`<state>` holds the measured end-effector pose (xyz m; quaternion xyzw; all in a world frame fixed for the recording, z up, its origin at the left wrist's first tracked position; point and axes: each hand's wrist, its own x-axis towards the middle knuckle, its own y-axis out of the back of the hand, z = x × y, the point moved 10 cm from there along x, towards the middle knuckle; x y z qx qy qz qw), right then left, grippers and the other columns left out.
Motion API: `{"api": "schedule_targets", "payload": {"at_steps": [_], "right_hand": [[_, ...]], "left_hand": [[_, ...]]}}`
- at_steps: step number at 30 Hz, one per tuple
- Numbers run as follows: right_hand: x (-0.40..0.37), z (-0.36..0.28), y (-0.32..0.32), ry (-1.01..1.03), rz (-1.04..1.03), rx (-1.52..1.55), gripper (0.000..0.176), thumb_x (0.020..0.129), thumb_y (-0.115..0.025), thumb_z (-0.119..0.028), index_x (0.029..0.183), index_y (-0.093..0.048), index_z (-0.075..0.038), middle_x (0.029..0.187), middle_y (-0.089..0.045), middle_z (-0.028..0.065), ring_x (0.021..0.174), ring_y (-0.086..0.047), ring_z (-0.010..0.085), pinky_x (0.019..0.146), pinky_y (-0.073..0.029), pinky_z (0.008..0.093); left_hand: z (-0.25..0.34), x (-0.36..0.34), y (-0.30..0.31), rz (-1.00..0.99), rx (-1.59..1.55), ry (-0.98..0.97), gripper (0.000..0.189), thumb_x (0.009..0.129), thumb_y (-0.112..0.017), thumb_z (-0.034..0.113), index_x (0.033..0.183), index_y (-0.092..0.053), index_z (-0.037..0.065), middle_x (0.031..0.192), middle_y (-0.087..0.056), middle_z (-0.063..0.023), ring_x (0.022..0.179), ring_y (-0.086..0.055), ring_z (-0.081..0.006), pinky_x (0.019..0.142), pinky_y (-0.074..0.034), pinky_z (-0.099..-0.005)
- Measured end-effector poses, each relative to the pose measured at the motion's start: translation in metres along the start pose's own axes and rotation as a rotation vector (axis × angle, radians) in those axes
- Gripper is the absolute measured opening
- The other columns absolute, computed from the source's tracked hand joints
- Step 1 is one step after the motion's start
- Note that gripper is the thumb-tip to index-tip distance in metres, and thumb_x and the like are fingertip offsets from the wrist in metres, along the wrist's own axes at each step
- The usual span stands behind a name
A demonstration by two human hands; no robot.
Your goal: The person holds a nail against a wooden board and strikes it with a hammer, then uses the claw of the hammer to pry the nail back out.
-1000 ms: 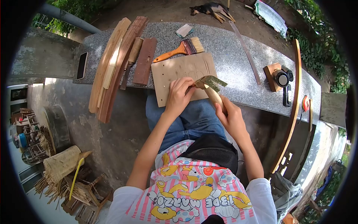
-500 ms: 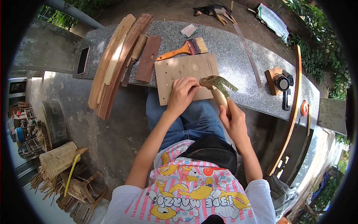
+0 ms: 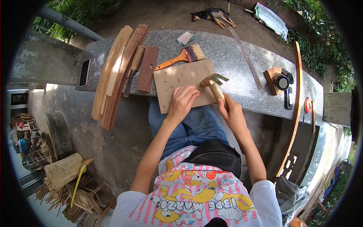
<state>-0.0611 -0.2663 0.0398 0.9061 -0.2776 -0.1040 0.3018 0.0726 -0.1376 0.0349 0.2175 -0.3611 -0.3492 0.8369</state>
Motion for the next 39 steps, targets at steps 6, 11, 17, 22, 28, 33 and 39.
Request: {"api": "schedule_targets", "payload": {"at_steps": [6,11,17,22,28,33,39], "right_hand": [[0.003,-0.002,0.002,0.031,-0.009,-0.023,0.025,0.100,-0.064,-0.020,0.102,-0.059,0.005,0.075,-0.062,0.0282,0.068,-0.063,0.0471,0.061,-0.047,0.0491],[0.003,-0.002,0.003,0.016,0.010,0.006,0.025,0.100,-0.064,-0.020,0.099,-0.058,0.005,0.073,-0.062,0.0286,0.067,-0.062,0.0477,0.061,-0.047,0.0494],[0.003,0.003,0.002,0.011,0.018,0.010,0.026,0.100,-0.064,-0.020,0.097,-0.057,0.005,0.072,-0.061,0.0285,0.067,-0.062,0.0479,0.061,-0.047,0.0495],[0.004,0.003,0.001,-0.006,-0.010,0.018,0.027,0.099,-0.065,-0.020,0.097,-0.058,0.005,0.071,-0.060,0.0282,0.067,-0.061,0.0477,0.061,-0.047,0.0493],[0.003,0.007,0.003,-0.001,0.021,0.054,0.027,0.099,-0.065,-0.021,0.100,-0.060,0.005,0.071,-0.060,0.0277,0.066,-0.062,0.0464,0.061,-0.047,0.0486],[0.004,0.006,0.004,-0.029,0.005,0.071,0.026,0.099,-0.065,-0.020,0.099,-0.060,0.005,0.071,-0.060,0.0272,0.065,-0.062,0.0452,0.061,-0.047,0.0478],[0.004,0.009,0.002,-0.037,-0.006,0.067,0.025,0.099,-0.064,-0.020,0.098,-0.059,0.005,0.070,-0.060,0.0272,0.064,-0.061,0.0456,0.060,-0.047,0.0475]], "left_hand": [[0.003,-0.006,0.001,0.061,-0.007,-0.007,0.011,0.087,-0.074,0.003,0.098,-0.069,0.003,0.099,-0.068,-0.0074,0.090,-0.066,-0.0253,0.082,-0.049,-0.0360],[-0.014,-0.009,-0.003,0.105,-0.136,0.148,0.008,0.090,-0.072,-0.001,0.097,-0.069,-0.001,0.097,-0.068,-0.0098,0.083,-0.067,-0.0213,0.074,-0.053,-0.0319],[-0.033,0.002,0.004,0.202,-0.531,0.558,0.007,0.093,-0.070,0.005,0.097,-0.066,0.001,0.097,-0.067,-0.0086,0.084,-0.066,-0.0247,0.075,-0.050,-0.0345],[0.004,0.019,0.022,0.138,-0.132,0.170,0.009,0.093,-0.072,0.007,0.098,-0.068,0.000,0.098,-0.068,-0.0081,0.088,-0.066,-0.0207,0.080,-0.050,-0.0324],[-0.017,-0.008,-0.002,0.098,-0.132,0.235,0.010,0.091,-0.074,0.006,0.097,-0.068,-0.001,0.096,-0.068,-0.0099,0.089,-0.067,-0.0246,0.081,-0.052,-0.0336],[-0.006,-0.002,0.001,0.099,-0.004,0.128,0.010,0.090,-0.074,0.004,0.096,-0.068,-0.002,0.096,-0.069,-0.0100,0.088,-0.067,-0.0231,0.078,-0.053,-0.0317],[-0.019,-0.007,-0.005,0.089,-0.144,0.241,0.010,0.090,-0.073,0.011,0.094,-0.069,0.003,0.097,-0.069,-0.0075,0.091,-0.066,-0.0283,0.084,-0.048,-0.0372]]}}
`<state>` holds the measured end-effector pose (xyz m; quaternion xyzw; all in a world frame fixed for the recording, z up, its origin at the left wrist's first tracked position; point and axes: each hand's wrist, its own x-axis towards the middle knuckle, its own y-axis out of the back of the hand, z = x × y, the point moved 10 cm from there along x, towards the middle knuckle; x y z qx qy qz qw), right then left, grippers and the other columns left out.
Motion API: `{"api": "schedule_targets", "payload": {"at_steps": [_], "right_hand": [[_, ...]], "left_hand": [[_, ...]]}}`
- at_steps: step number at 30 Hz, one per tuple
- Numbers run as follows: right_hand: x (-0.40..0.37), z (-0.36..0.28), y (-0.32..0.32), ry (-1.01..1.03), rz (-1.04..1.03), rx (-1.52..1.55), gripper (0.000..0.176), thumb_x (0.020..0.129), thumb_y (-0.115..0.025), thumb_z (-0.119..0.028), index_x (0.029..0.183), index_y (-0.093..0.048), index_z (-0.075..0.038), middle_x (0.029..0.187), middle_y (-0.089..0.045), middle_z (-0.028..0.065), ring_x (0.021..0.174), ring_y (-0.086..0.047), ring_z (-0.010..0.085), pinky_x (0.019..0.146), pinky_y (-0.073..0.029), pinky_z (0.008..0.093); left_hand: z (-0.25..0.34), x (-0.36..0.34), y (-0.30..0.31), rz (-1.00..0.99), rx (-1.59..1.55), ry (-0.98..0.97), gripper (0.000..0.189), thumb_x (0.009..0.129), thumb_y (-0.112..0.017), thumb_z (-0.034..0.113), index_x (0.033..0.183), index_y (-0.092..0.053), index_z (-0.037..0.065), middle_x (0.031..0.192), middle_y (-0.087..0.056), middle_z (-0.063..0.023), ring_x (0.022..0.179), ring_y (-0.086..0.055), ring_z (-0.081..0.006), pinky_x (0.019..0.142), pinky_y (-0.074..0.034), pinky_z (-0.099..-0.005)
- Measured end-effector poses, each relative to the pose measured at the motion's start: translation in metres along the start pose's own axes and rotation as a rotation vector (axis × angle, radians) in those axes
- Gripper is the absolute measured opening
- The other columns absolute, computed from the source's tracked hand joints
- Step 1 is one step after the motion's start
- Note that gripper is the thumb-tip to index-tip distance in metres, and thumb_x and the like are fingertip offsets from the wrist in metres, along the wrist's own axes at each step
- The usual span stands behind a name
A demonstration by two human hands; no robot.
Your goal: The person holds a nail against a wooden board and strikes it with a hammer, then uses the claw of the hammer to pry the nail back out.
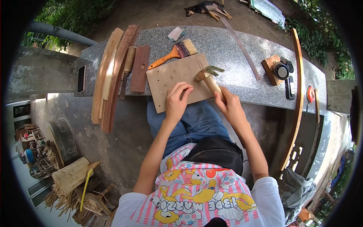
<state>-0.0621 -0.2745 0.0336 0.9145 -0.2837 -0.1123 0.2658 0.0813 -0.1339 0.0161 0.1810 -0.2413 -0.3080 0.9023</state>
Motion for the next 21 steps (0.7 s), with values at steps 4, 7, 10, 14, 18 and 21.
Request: {"api": "schedule_targets", "payload": {"at_steps": [4,7,10,14,18,21], "right_hand": [[-0.0003,-0.0011,0.0007,0.015,0.011,-0.001,0.025,0.099,-0.064,-0.020,0.097,-0.059,0.004,0.070,-0.060,0.0273,0.064,-0.061,0.0457,0.060,-0.047,0.0476],[-0.0002,-0.0039,0.0020,0.028,0.019,0.001,0.026,0.099,-0.064,-0.021,0.096,-0.058,0.004,0.070,-0.060,0.0273,0.064,-0.061,0.0460,0.060,-0.046,0.0479],[-0.0002,-0.0035,0.0016,0.024,0.012,-0.007,0.026,0.099,-0.064,-0.021,0.097,-0.058,0.004,0.070,-0.060,0.0274,0.064,-0.061,0.0461,0.060,-0.047,0.0478],[-0.0003,-0.0026,0.0012,0.020,0.009,-0.015,0.026,0.099,-0.064,-0.021,0.097,-0.058,0.004,0.070,-0.060,0.0274,0.064,-0.061,0.0462,0.060,-0.047,0.0476],[-0.0004,-0.0041,0.0019,0.021,0.011,-0.012,0.027,0.099,-0.064,-0.021,0.096,-0.058,0.005,0.070,-0.060,0.0275,0.065,-0.061,0.0465,0.061,-0.047,0.0479],[-0.0004,-0.0047,0.0019,0.011,0.006,-0.010,0.028,0.099,-0.064,-0.022,0.098,-0.058,0.005,0.071,-0.060,0.0276,0.065,-0.061,0.0466,0.061,-0.047,0.0480]], "left_hand": [[0.0003,0.0003,0.0000,-0.003,-0.004,-0.001,0.009,0.090,-0.073,0.010,0.093,-0.069,0.003,0.096,-0.069,-0.0082,0.091,-0.067,-0.0289,0.084,-0.049,-0.0373],[0.0009,0.0003,0.0004,0.001,0.005,-0.012,0.009,0.089,-0.073,0.010,0.093,-0.069,0.002,0.096,-0.069,-0.0086,0.090,-0.067,-0.0292,0.083,-0.050,-0.0376],[0.0009,0.0006,0.0004,0.001,-0.003,-0.012,0.009,0.089,-0.073,0.009,0.094,-0.069,0.002,0.096,-0.069,-0.0085,0.091,-0.067,-0.0292,0.083,-0.050,-0.0374],[0.0019,0.0007,0.0003,0.000,-0.001,-0.017,0.009,0.089,-0.073,0.009,0.094,-0.069,0.002,0.096,-0.069,-0.0085,0.091,-0.066,-0.0292,0.084,-0.049,-0.0373],[0.0077,0.0016,0.0014,-0.001,0.046,-0.087,0.011,0.089,-0.074,0.003,0.096,-0.068,-0.002,0.095,-0.069,-0.0113,0.087,-0.068,-0.0249,0.078,-0.053,-0.0325],[0.0082,0.0017,0.0012,0.000,0.048,-0.087,0.011,0.089,-0.074,0.004,0.096,-0.068,-0.002,0.095,-0.069,-0.0108,0.087,-0.068,-0.0256,0.079,-0.052,-0.0335]]}}
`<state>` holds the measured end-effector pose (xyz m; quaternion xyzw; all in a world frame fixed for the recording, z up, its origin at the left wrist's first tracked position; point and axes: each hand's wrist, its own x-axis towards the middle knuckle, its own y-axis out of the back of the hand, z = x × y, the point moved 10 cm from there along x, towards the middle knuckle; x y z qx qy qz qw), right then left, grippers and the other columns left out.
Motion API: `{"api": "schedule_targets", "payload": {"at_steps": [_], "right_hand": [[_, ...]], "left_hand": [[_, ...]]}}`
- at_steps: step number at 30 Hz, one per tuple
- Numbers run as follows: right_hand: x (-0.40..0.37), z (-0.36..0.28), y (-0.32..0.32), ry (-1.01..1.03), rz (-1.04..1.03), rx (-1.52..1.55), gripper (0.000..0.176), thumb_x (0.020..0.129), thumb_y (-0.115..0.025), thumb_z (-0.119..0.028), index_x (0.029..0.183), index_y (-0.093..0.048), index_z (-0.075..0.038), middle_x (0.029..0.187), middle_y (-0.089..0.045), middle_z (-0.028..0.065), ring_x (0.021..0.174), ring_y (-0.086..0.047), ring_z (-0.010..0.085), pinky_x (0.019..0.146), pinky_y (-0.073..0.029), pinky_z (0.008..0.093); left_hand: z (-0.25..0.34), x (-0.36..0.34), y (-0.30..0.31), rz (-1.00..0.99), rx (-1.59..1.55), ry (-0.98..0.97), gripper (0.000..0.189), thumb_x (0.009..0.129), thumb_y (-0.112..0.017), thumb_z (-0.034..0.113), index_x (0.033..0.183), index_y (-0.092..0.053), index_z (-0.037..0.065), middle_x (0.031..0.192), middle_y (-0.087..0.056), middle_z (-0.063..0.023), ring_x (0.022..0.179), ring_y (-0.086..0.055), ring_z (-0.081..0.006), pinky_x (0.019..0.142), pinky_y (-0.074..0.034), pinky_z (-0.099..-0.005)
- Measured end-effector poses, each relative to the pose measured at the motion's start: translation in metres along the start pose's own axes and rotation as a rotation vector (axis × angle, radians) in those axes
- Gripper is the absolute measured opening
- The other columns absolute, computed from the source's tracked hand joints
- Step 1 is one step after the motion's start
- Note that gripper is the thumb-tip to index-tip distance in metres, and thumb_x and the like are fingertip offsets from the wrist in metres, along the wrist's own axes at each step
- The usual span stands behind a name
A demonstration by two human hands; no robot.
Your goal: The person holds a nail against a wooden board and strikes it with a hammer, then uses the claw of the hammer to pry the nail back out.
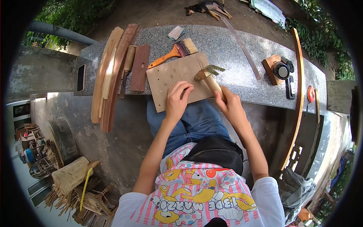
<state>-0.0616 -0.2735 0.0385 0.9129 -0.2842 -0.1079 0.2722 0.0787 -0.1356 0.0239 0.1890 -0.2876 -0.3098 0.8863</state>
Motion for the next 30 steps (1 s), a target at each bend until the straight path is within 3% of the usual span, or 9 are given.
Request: {"api": "schedule_targets", "payload": {"at_steps": [7,12,30], "right_hand": [[-0.002,-0.002,-0.001,-0.032,-0.052,0.011,0.027,0.100,-0.064,-0.021,0.103,-0.061,0.005,0.072,-0.061,0.0266,0.063,-0.061,0.0418,0.061,-0.048,0.0450],[-0.021,-0.038,0.014,0.074,0.029,0.024,0.028,0.098,-0.067,-0.017,0.117,-0.062,0.003,0.081,-0.065,0.0225,0.067,-0.065,0.0366,0.064,-0.051,0.0415],[-0.033,-0.033,0.001,0.087,-0.044,-0.085,0.028,0.098,-0.067,-0.015,0.120,-0.061,0.002,0.088,-0.066,0.0227,0.075,-0.067,0.0412,0.066,-0.052,0.0432]], "left_hand": [[0.008,0.001,0.000,-0.023,0.071,-0.029,0.012,0.086,-0.075,0.004,0.096,-0.068,0.001,0.097,-0.068,-0.0096,0.092,-0.065,-0.0287,0.084,-0.049,-0.0371],[0.008,-0.001,-0.002,-0.031,0.072,-0.070,0.013,0.086,-0.075,0.009,0.096,-0.067,0.004,0.100,-0.065,-0.0067,0.092,-0.062,-0.0296,0.085,-0.046,-0.0392],[0.008,-0.002,0.000,-0.021,0.041,-0.079,0.019,0.080,-0.078,0.001,0.096,-0.067,0.000,0.102,-0.066,-0.0088,0.093,-0.063,-0.0308,0.084,-0.048,-0.0384]]}}
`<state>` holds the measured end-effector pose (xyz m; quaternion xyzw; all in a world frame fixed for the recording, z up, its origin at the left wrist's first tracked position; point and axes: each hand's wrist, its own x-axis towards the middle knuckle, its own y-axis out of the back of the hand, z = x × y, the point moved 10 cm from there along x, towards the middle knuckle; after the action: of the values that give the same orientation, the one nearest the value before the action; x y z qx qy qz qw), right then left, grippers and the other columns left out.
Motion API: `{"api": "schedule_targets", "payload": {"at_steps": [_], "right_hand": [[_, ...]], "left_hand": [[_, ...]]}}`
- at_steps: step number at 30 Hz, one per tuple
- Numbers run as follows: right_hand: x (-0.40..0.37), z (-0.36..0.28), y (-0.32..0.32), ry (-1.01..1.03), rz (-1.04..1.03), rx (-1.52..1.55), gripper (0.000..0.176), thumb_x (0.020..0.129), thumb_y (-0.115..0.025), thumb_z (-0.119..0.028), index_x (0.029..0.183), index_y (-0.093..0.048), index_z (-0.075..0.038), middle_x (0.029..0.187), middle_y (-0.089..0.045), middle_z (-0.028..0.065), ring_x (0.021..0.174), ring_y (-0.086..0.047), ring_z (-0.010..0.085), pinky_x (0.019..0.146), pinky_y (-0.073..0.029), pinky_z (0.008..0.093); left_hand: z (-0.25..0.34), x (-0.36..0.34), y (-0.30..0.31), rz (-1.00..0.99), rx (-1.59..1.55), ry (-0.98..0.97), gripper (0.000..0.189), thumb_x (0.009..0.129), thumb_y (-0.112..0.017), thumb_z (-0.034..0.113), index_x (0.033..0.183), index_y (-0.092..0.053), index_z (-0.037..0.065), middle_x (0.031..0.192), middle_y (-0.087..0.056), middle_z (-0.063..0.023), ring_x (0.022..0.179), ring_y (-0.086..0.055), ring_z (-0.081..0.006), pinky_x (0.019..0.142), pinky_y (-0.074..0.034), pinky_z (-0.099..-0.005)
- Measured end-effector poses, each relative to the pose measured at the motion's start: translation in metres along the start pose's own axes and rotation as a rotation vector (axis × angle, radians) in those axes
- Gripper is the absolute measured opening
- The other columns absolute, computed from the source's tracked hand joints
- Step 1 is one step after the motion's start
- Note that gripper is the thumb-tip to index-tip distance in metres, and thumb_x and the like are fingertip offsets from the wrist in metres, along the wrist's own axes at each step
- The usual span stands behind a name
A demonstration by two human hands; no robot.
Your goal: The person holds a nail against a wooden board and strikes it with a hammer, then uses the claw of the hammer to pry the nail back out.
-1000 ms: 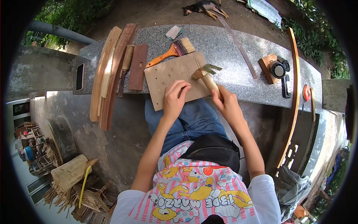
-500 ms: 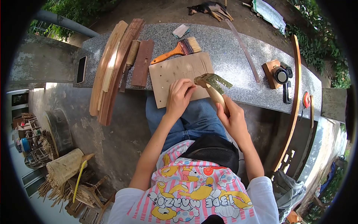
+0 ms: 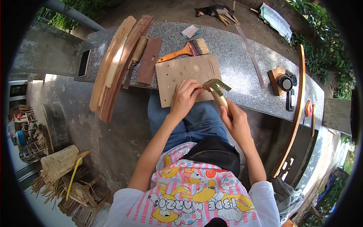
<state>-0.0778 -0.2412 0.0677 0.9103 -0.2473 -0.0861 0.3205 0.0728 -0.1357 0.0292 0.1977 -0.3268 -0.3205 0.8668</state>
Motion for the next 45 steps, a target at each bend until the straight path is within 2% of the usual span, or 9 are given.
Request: {"api": "schedule_targets", "payload": {"at_steps": [19,24,26,27,30,32,36,39,45], "right_hand": [[0.017,0.015,0.002,-0.125,0.018,0.037,0.026,0.100,-0.064,-0.016,0.117,-0.062,0.003,0.081,-0.065,0.0238,0.067,-0.065,0.0374,0.062,-0.050,0.0412],[0.038,0.027,-0.005,-0.029,0.074,-0.037,0.023,0.101,-0.062,-0.017,0.108,-0.062,0.004,0.078,-0.064,0.0262,0.066,-0.064,0.0437,0.061,-0.048,0.0466],[0.038,0.023,0.000,0.042,0.149,-0.006,0.021,0.102,-0.062,-0.017,0.100,-0.062,0.004,0.062,-0.046,0.0146,0.054,-0.040,0.0181,0.052,-0.038,0.0357],[0.038,0.023,0.001,0.042,0.147,-0.007,0.021,0.102,-0.062,-0.017,0.100,-0.062,0.004,0.062,-0.046,0.0146,0.054,-0.040,0.0181,0.052,-0.038,0.0357],[0.038,0.022,0.003,0.011,0.132,0.013,0.021,0.102,-0.062,-0.017,0.098,-0.061,0.004,0.063,-0.046,0.0165,0.054,-0.039,0.0187,0.053,-0.038,0.0360],[0.039,0.027,-0.001,-0.073,0.049,0.005,0.024,0.101,-0.061,-0.019,0.104,-0.061,0.005,0.078,-0.064,0.0278,0.068,-0.064,0.0454,0.062,-0.048,0.0472],[0.039,0.030,-0.001,-0.049,0.066,-0.018,0.025,0.101,-0.061,-0.019,0.104,-0.061,0.005,0.077,-0.064,0.0278,0.067,-0.064,0.0450,0.062,-0.048,0.0470],[0.039,0.032,-0.002,-0.074,0.053,0.013,0.025,0.101,-0.061,-0.020,0.103,-0.060,0.005,0.076,-0.063,0.0277,0.066,-0.064,0.0444,0.062,-0.048,0.0467],[0.039,0.031,-0.001,-0.074,0.063,0.033,0.024,0.101,-0.061,-0.019,0.102,-0.061,0.005,0.074,-0.062,0.0272,0.064,-0.062,0.0437,0.061,-0.048,0.0455]], "left_hand": [[0.001,0.002,-0.001,-0.026,-0.006,0.014,0.017,0.082,-0.078,0.006,0.097,-0.069,0.002,0.101,-0.066,-0.0081,0.094,-0.063,-0.0293,0.085,-0.048,-0.0385],[0.005,0.002,0.002,-0.021,0.000,-0.050,0.013,0.083,-0.078,0.007,0.093,-0.071,0.003,0.095,-0.068,-0.0066,0.092,-0.065,-0.0270,0.083,-0.047,-0.0361],[0.005,0.001,0.003,-0.016,-0.001,-0.054,0.011,0.083,-0.078,0.007,0.092,-0.072,0.003,0.094,-0.069,-0.0070,0.091,-0.065,-0.0268,0.083,-0.048,-0.0363],[0.006,0.001,0.003,-0.015,-0.004,-0.057,0.010,0.083,-0.078,0.006,0.091,-0.072,0.003,0.093,-0.069,-0.0073,0.090,-0.066,-0.0267,0.083,-0.048,-0.0366],[-0.006,0.000,0.002,0.028,-0.063,0.114,0.009,0.083,-0.077,0.004,0.090,-0.072,0.002,0.092,-0.069,-0.0081,0.087,-0.066,-0.0268,0.080,-0.050,-0.0366],[-0.008,0.001,-0.002,0.014,-0.064,0.116,0.009,0.085,-0.075,0.005,0.092,-0.071,0.002,0.092,-0.068,-0.0080,0.089,-0.065,-0.0271,0.081,-0.049,-0.0375],[0.009,0.002,0.002,-0.009,-0.053,-0.062,0.010,0.086,-0.075,0.005,0.094,-0.070,0.002,0.094,-0.068,-0.0093,0.089,-0.065,-0.0289,0.082,-0.048,-0.0379],[-0.009,-0.005,0.023,0.217,-0.237,0.235,0.010,0.086,-0.076,0.002,0.093,-0.071,-0.001,0.093,-0.070,-0.0093,0.085,-0.067,-0.0270,0.077,-0.052,-0.0347],[-0.003,-0.009,0.016,0.085,-0.001,0.087,0.010,0.086,-0.078,0.009,0.092,-0.073,0.003,0.095,-0.072,-0.0059,0.088,-0.067,-0.0233,0.085,-0.046,-0.0336]]}}
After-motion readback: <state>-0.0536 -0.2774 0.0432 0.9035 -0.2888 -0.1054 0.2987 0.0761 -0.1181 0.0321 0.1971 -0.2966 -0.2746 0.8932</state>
